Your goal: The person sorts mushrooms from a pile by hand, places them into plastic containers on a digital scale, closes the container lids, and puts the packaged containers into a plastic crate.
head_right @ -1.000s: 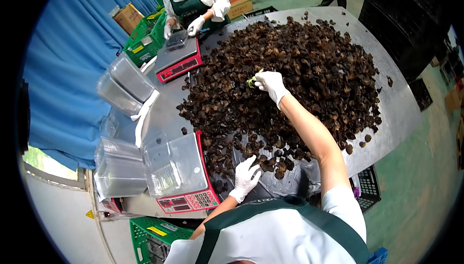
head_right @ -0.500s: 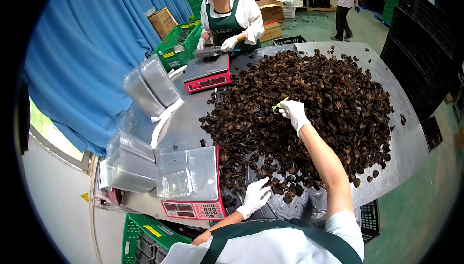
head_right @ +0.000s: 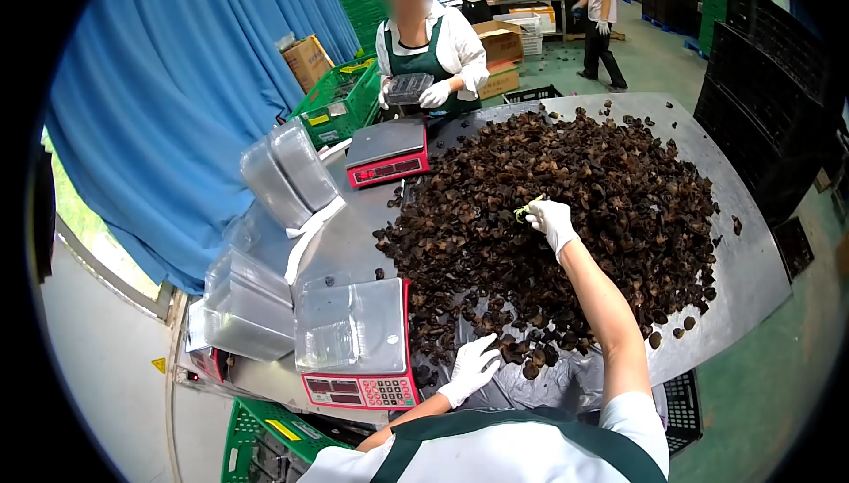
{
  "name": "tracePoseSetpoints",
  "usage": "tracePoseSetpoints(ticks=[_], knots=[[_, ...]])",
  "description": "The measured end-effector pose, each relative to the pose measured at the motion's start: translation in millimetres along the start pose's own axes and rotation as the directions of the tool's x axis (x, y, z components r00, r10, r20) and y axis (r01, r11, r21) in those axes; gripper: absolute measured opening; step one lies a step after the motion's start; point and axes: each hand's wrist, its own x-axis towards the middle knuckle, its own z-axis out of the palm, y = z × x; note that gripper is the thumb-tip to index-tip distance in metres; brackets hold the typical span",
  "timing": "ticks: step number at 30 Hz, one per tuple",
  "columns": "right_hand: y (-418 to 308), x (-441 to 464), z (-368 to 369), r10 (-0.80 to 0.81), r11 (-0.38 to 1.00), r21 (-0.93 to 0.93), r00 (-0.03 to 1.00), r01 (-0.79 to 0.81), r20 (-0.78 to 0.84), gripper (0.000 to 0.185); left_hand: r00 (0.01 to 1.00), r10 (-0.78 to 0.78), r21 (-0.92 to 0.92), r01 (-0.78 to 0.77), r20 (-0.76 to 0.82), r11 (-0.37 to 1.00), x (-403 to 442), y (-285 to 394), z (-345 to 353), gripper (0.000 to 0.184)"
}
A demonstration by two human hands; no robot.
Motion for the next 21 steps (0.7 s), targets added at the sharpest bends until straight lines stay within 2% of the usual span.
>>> tracePoseSetpoints(ticks=[5,11,13,14,15,16,18,20,21], knots=[[4.1,-1.7,-11.0,0.026,0.998,0.051,1.0,-0.026,0.0,0.011,0.998,0.049,0.009,-0.048,-0.049,0.999,2.3,-1.3,0.7,0.024],[-14.3,-29.1,-45.2,-0.066,0.996,0.061,0.998,0.067,-0.025,0.012,0.998,0.048,0.016,-0.047,-0.044,0.999,1.0,-2.9,2.8,0.025],[-25.4,-38.3,-73.1,-0.164,0.981,-0.113,0.986,0.158,-0.04,0.011,0.996,0.053,0.01,-0.053,-0.078,0.999,0.8,-2.1,1.7,0.026],[-26.8,-39.0,-87.8,-0.193,0.981,-0.007,0.977,0.193,-0.094,0.009,0.99,0.079,0.003,-0.079,-0.114,0.997,0.4,-4.1,2.8,0.027],[-18.6,-13.3,-132.1,-0.184,0.983,-0.031,0.981,0.182,-0.068,0.009,0.991,0.09,0.016,-0.089,-0.097,0.996,2.0,-2.7,-0.5,0.026],[-27.6,-33.4,-148.7,-0.286,0.956,0.022,0.945,0.293,-0.158,0.01,0.994,0.079,-0.019,-0.08,-0.071,0.997,6.4,-1.9,-4.0,0.025],[-34.1,-60.2,-211.0,-0.34,0.936,-0.034,0.874,0.351,-0.346,0.01,0.993,0.089,0.003,-0.089,-0.072,0.996,11.9,3.2,-7.3,0.025],[-36.4,-90.3,-295.9,-0.381,0.923,-0.159,0.777,0.35,-0.501,0.011,0.997,0.062,0.008,-0.062,-0.042,0.998,12.5,7.1,-7.5,0.024],[-53.0,-127.4,-308.7,-0.31,0.939,-0.111,0.665,0.324,-0.679,0.008,0.995,0.07,-0.018,-0.072,-0.07,0.997,11.1,5.7,-4.3,0.024]])
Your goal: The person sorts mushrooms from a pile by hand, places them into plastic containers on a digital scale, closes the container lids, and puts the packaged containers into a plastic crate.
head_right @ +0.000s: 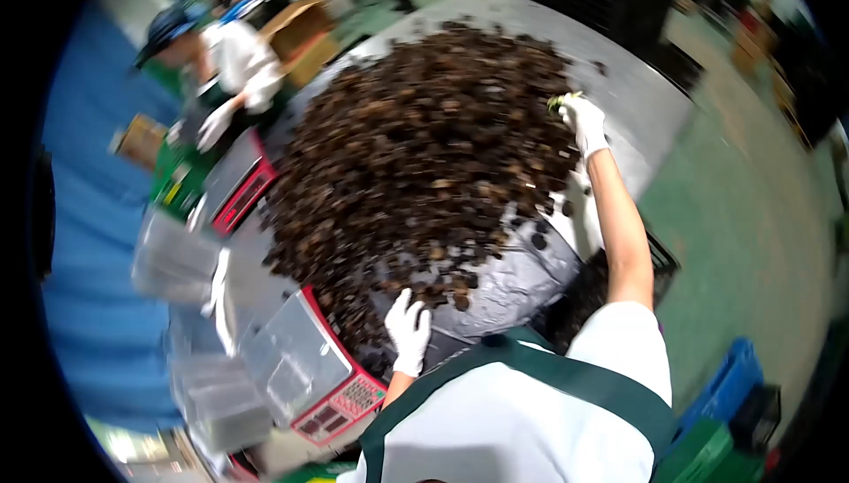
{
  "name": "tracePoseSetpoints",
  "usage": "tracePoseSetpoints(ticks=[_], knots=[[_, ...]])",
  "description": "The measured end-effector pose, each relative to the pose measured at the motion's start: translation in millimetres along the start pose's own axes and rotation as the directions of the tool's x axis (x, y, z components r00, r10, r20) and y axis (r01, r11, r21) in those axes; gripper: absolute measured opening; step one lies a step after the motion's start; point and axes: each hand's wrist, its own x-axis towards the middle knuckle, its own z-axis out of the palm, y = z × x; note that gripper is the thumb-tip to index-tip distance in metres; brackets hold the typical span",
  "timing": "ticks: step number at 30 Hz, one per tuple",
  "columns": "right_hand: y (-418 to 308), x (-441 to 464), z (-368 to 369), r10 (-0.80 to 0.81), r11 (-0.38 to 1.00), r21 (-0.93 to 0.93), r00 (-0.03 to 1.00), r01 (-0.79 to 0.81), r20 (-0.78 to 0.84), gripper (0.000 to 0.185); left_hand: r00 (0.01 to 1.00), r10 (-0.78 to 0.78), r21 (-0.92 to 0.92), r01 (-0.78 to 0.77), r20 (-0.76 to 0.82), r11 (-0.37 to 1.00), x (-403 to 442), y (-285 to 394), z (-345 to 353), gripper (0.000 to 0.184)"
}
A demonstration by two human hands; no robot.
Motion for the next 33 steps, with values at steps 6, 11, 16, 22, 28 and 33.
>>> tracePoseSetpoints(ticks=[6,11,16,22,28,33], knots=[[74.2,27.7,-280.9,0.177,0.966,0.255,0.851,-0.052,-0.495,0.038,0.997,0.004,-0.009,-0.003,0.074,1.0,-3.4,-5.2,4.3,0.027],[132.0,-7.3,-325.1,0.198,0.968,0.243,0.774,-0.059,-0.602,0.025,0.978,-0.146,-0.048,0.155,0.146,0.987,7.9,-1.6,-11.0,0.024],[105.2,-48.9,-187.2,-0.141,0.93,-0.369,0.926,0.001,-0.352,0.031,0.987,0.088,0.04,-0.094,0.133,0.995,59.6,9.0,-14.3,0.048],[116.8,-109.0,11.8,-0.445,0.278,-0.833,0.832,0.479,0.33,0.062,0.869,-0.022,0.12,-0.043,0.495,0.992,88.6,22.6,34.4,0.081],[146.1,-237.2,91.1,-0.386,0.43,-0.491,0.646,0.758,0.659,0.034,0.916,0.095,0.034,-0.118,0.389,0.992,62.9,5.7,25.9,0.027],[146.0,-317.4,99.5,-0.37,0.479,-0.16,0.363,0.863,0.855,0.026,0.975,0.037,0.077,-0.055,0.217,0.996,16.9,-3.1,-7.8,0.018]])
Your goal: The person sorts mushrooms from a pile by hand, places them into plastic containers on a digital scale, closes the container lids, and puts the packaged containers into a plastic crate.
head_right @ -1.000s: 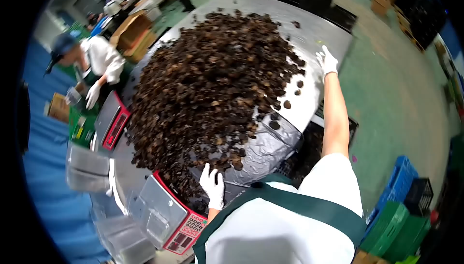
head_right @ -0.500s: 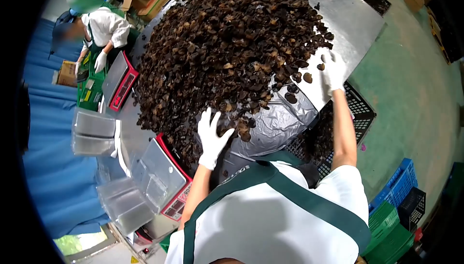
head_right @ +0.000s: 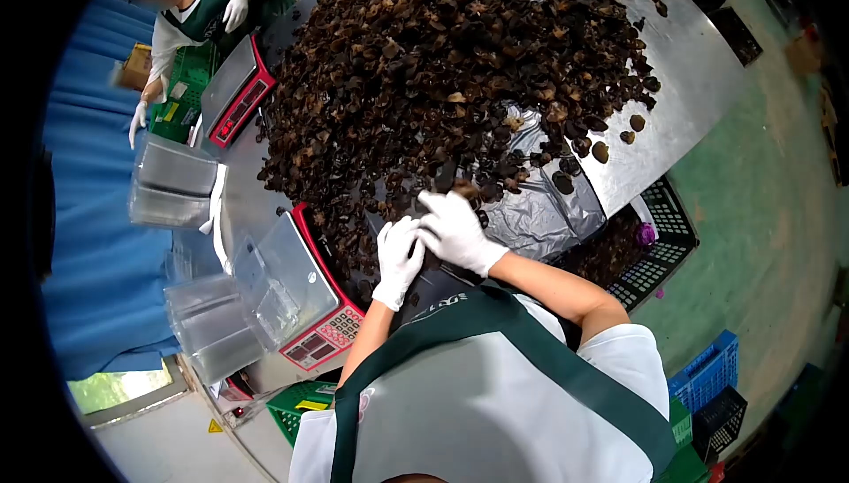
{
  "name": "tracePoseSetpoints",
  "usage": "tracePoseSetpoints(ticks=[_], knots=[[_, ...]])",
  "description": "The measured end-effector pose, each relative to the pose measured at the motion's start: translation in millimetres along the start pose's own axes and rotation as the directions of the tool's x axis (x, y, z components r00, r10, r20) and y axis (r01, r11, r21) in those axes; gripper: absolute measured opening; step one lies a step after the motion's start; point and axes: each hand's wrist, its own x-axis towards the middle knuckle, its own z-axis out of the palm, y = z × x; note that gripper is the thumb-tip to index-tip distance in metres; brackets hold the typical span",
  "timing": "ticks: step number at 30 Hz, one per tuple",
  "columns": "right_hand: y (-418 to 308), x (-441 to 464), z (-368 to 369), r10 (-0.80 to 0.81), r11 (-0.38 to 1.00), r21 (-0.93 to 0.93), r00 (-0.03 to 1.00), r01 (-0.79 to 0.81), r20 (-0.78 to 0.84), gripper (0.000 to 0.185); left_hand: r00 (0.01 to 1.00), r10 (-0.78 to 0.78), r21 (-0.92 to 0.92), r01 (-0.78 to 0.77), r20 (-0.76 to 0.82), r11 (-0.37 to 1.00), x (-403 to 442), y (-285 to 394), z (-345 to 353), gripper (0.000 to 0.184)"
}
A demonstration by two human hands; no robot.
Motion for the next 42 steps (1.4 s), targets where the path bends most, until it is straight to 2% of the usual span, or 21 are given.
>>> tracePoseSetpoints(ticks=[3,5,7,8,11,13,14,15,23,25,27,28,29,30,31,33,34,37,39,40,42], knots=[[-20.5,-20.4,11.9,0.05,0.958,0.263,0.968,-0.116,0.244,0.029,0.995,-0.059,-0.03,0.057,-0.081,0.998,-18.7,5.8,-16.0,0.024],[-21.8,-19.6,0.9,0.029,0.974,0.213,0.969,-0.083,0.246,0.025,0.99,-0.067,-0.017,0.065,-0.125,0.998,-22.4,8.5,-23.9,0.025],[-13.4,-6.3,-16.6,0.111,0.917,0.364,0.981,-0.162,0.158,0.022,0.982,-0.107,-0.052,0.101,-0.153,0.994,-21.0,10.5,-28.5,0.027],[-2.3,6.2,-23.4,0.045,0.947,0.319,0.998,-0.028,-0.047,0.021,0.982,-0.136,-0.06,0.129,-0.131,0.99,-18.5,11.6,-31.2,0.031],[40.1,42.4,-59.0,0.374,0.928,0.073,0.905,-0.366,-0.204,0.014,0.984,-0.141,-0.09,0.131,-0.109,0.987,-9.1,10.1,-27.5,0.038],[95.1,49.6,-69.4,0.347,0.868,-0.253,0.887,-0.427,-0.305,0.024,0.983,-0.149,-0.092,0.14,-0.102,0.986,1.6,12.7,-22.9,0.036],[127.0,46.5,-70.0,0.335,0.807,-0.396,0.892,-0.437,-0.302,0.034,0.986,-0.144,-0.091,0.137,-0.085,0.986,7.1,14.9,-20.3,0.037],[143.7,46.3,-75.8,0.492,0.723,-0.46,0.852,-0.516,-0.182,0.033,0.988,-0.139,-0.088,0.132,-0.069,0.987,11.6,16.4,-18.0,0.039],[157.6,26.6,-112.9,0.579,0.805,-0.049,0.801,-0.592,-0.154,0.02,0.993,-0.11,-0.084,0.107,-0.035,0.991,18.1,14.3,-14.9,0.042],[135.5,15.4,-149.1,0.644,0.765,0.039,0.764,-0.642,-0.048,0.021,0.992,-0.122,-0.091,0.118,-0.042,0.989,16.4,11.5,-20.4,0.041],[115.0,-0.2,-203.1,0.648,0.746,0.003,0.726,-0.666,0.23,0.017,0.987,-0.154,-0.107,0.149,-0.04,0.983,15.4,8.3,-22.7,0.04],[114.0,-14.8,-227.5,0.651,0.712,0.02,0.67,-0.702,0.355,0.015,0.986,-0.164,-0.113,0.16,-0.03,0.981,16.1,6.2,-23.7,0.039],[106.5,-26.1,-253.2,0.707,0.572,0.003,0.494,-0.821,0.506,0.012,0.984,-0.175,-0.12,0.172,-0.019,0.978,16.7,4.7,-23.5,0.039],[94.2,-29.0,-276.2,0.52,0.606,0.085,0.475,-0.791,0.709,0.011,0.986,-0.166,-0.128,0.161,-0.025,0.979,18.5,2.7,-21.7,0.039],[91.8,-41.8,-291.8,0.685,0.68,-0.305,0.43,-0.667,0.588,0.016,0.986,-0.168,-0.126,0.164,-0.022,0.978,24.8,2.4,-19.7,0.039],[95.4,-57.3,-295.0,0.834,0.529,-0.596,0.499,-0.603,0.236,0.025,0.993,-0.118,-0.173,0.112,-0.025,0.979,42.4,9.5,-11.4,0.042],[93.7,-53.6,-285.7,0.809,0.556,-0.509,0.568,-0.657,0.151,0.031,0.997,-0.078,-0.203,0.076,-0.002,0.976,53.2,14.3,-7.2,0.047],[88.8,-23.9,-235.6,0.746,0.652,-0.361,0.65,-0.667,0.148,0.027,0.991,-0.002,-0.221,0.032,0.131,0.975,76.1,35.8,2.7,0.074],[85.5,1.9,-193.3,0.651,0.755,-0.264,0.732,-0.6,0.199,0.025,0.964,0.04,-0.091,-0.017,0.262,0.996,71.0,35.4,27.5,0.081],[82.4,16.6,-172.5,0.628,0.777,-0.219,0.748,-0.59,0.213,0.024,0.945,0.058,-0.082,-0.033,0.321,0.996,69.0,31.8,34.0,0.075],[84.4,41.1,-126.0,0.567,0.821,-0.21,0.802,-0.531,0.188,0.025,0.975,0.054,-0.128,-0.026,0.216,0.991,66.0,32.5,25.0,0.063]])
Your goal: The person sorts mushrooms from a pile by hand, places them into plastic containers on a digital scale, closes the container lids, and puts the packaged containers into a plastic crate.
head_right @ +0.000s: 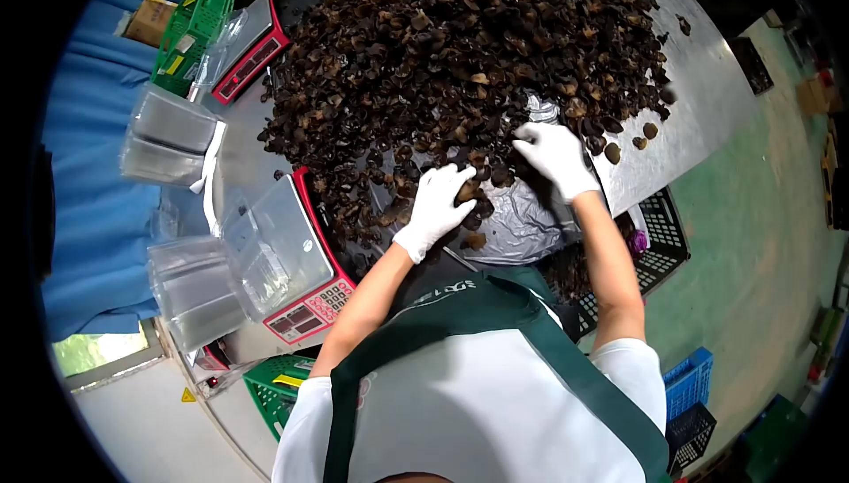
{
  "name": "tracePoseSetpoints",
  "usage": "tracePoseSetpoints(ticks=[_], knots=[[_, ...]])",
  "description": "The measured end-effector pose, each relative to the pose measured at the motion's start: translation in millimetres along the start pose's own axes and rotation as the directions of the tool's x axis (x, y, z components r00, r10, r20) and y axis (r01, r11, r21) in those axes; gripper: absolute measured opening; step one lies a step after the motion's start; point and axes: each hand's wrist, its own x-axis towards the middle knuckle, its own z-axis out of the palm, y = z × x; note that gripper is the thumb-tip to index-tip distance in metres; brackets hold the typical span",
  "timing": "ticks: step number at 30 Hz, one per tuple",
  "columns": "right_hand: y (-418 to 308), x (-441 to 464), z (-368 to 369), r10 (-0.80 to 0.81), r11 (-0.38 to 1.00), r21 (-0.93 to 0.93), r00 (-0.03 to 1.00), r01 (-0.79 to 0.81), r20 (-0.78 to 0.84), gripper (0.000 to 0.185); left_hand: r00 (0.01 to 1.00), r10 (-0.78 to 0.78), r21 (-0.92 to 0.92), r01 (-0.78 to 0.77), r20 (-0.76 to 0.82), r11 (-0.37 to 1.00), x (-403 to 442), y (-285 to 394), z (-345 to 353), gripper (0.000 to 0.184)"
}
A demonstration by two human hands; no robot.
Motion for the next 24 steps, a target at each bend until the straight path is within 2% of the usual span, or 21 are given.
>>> tracePoseSetpoints(ticks=[2,3,5,6,7,9,10,11,14,15,17,18,19,21,22,24], knots=[[-14.5,26.2,37.6,-0.066,0.997,-0.033,0.992,0.063,-0.112,0.026,0.989,0.011,-0.082,-0.023,-0.149,0.996,-10.9,0.8,-15.4,0.055],[-21.3,37.6,51.7,-0.091,0.996,-0.02,0.98,0.089,-0.175,0.028,0.987,-0.02,-0.165,-0.006,-0.157,0.986,-15.9,2.1,-26.3,0.052],[-25.2,55.8,77.6,-0.174,0.984,-0.094,0.928,0.15,-0.331,0.029,0.971,-0.09,-0.206,0.043,-0.223,0.978,-30.5,-6.5,-35.8,0.054],[-30.0,62.1,83.4,-0.153,0.979,-0.175,0.943,0.104,-0.297,0.027,0.955,-0.146,-0.179,0.102,-0.258,0.979,-38.1,-4.9,-42.0,0.056],[-29.8,64.3,84.5,-0.156,0.979,-0.175,0.945,0.109,-0.287,0.027,0.934,-0.201,-0.152,0.162,-0.294,0.975,-45.0,-3.4,-48.1,0.059],[-29.3,67.5,82.2,-0.075,0.99,-0.126,0.986,0.057,-0.146,0.026,0.916,-0.289,-0.228,0.23,-0.276,0.946,-56.3,-10.6,-48.7,0.057],[-23.3,65.1,81.9,-0.076,0.996,0.021,0.978,0.082,-0.195,0.025,0.916,-0.303,-0.256,0.237,-0.262,0.937,-60.2,-9.8,-48.0,0.056],[-15.2,63.8,77.2,-0.067,0.989,0.121,0.985,0.087,-0.16,0.026,0.916,-0.312,-0.284,0.238,-0.251,0.929,-61.0,-9.3,-47.2,0.054],[-1.8,46.0,51.5,0.01,0.957,0.289,0.996,0.017,-0.092,0.028,0.939,-0.283,-0.159,0.255,-0.193,0.954,-64.9,-7.9,-30.8,0.056],[1.8,39.3,43.1,0.059,0.945,0.324,0.998,-0.044,-0.036,0.028,0.939,-0.297,-0.177,0.267,-0.176,0.947,-63.8,-4.9,-27.7,0.055],[8.9,24.4,27.0,0.06,0.955,0.282,0.991,-0.092,0.122,0.028,0.935,-0.295,-0.17,0.264,-0.196,0.949,-61.0,-2.5,-21.5,0.054],[8.7,20.9,21.1,0.13,0.94,0.275,0.958,-0.201,0.254,0.03,0.934,-0.294,-0.2,0.254,-0.205,0.946,-58.5,-1.4,-22.8,0.053],[2.9,13.7,12.7,0.066,0.937,0.319,0.972,-0.138,0.227,0.032,0.933,-0.295,-0.232,0.246,-0.208,0.941,-56.7,0.3,-23.5,0.052],[5.5,19.4,15.5,0.051,0.952,0.294,0.991,-0.086,0.122,0.035,0.94,-0.241,-0.211,0.192,-0.24,0.958,-55.0,-1.9,-24.3,0.05],[7.5,26.9,24.0,0.034,0.936,0.349,0.999,-0.036,0.012,0.032,0.937,-0.246,-0.219,0.194,-0.246,0.956,-54.8,-0.8,-25.5,0.051],[1.7,45.7,34.9,-0.063,0.98,0.177,0.986,0.09,-0.155,0.025,0.936,-0.248,-0.223,0.194,-0.249,0.955,-54.9,1.1,-30.2,0.051]])
